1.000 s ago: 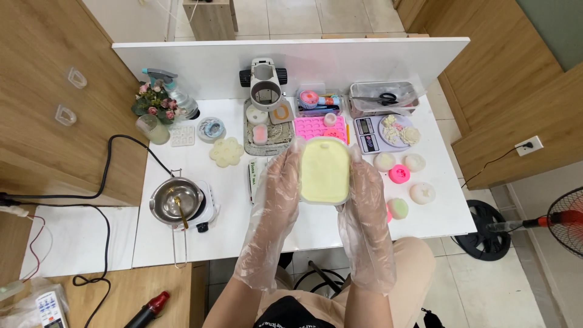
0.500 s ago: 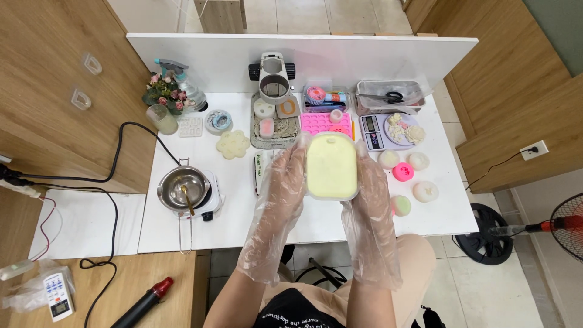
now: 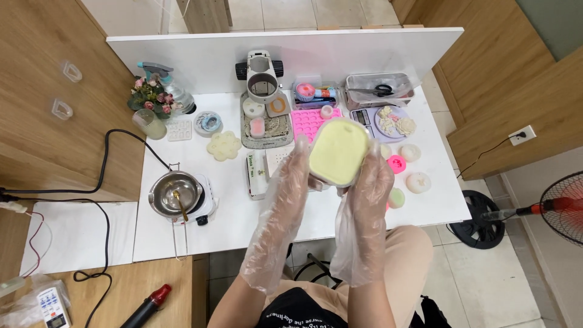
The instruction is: Removing solid wax shapes from silicone molds and inspecting them on a production table.
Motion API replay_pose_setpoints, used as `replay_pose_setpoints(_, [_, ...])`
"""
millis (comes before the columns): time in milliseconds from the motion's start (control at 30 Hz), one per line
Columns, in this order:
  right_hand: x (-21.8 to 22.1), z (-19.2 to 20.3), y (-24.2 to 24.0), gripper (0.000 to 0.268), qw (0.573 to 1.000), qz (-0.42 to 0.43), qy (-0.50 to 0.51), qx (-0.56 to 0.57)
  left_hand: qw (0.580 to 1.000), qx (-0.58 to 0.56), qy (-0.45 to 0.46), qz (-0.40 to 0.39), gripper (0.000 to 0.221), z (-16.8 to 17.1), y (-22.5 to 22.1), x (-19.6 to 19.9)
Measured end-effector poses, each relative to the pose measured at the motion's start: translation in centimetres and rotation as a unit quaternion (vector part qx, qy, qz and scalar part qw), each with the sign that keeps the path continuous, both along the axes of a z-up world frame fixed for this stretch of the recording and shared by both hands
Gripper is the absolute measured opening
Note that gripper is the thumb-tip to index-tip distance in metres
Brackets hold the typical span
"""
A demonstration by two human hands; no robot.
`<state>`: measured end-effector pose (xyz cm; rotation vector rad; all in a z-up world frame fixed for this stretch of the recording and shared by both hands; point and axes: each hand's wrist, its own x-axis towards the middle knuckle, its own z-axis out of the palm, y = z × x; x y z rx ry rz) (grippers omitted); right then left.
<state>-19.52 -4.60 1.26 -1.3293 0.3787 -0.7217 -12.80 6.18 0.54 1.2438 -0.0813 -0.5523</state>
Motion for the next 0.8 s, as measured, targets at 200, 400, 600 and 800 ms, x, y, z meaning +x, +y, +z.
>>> replay_pose_setpoints(200, [-0.3, 2.2, 1.6, 0.046, 0.997, -0.073, 0.005, 0.010, 0.989, -0.111, -0.034, 0.096, 0.034, -1.4, -2.6, -1.2])
replay_pose_setpoints(400, [-1.4, 6.3, 1.9, 0.039, 0.993, -0.091, -0.020, 0.071, 0.970, 0.028, -0.241, 0.013, 0.038, 3.1, 0.5, 0.4])
replay_pose_setpoints(600, [-2.1, 4.0, 0.4, 0.028, 0.992, -0.024, -0.022, 0.118, 0.979, 0.067, -0.193, -0.003, 0.038, 3.7, 0.5, -0.3])
replay_pose_setpoints(800, [-2.6, 4.1, -0.2, 0.034, 0.991, 0.034, -0.047, 0.118, 0.989, 0.033, -0.142, -0.012, 0.041, 3.5, 0.5, 0.3])
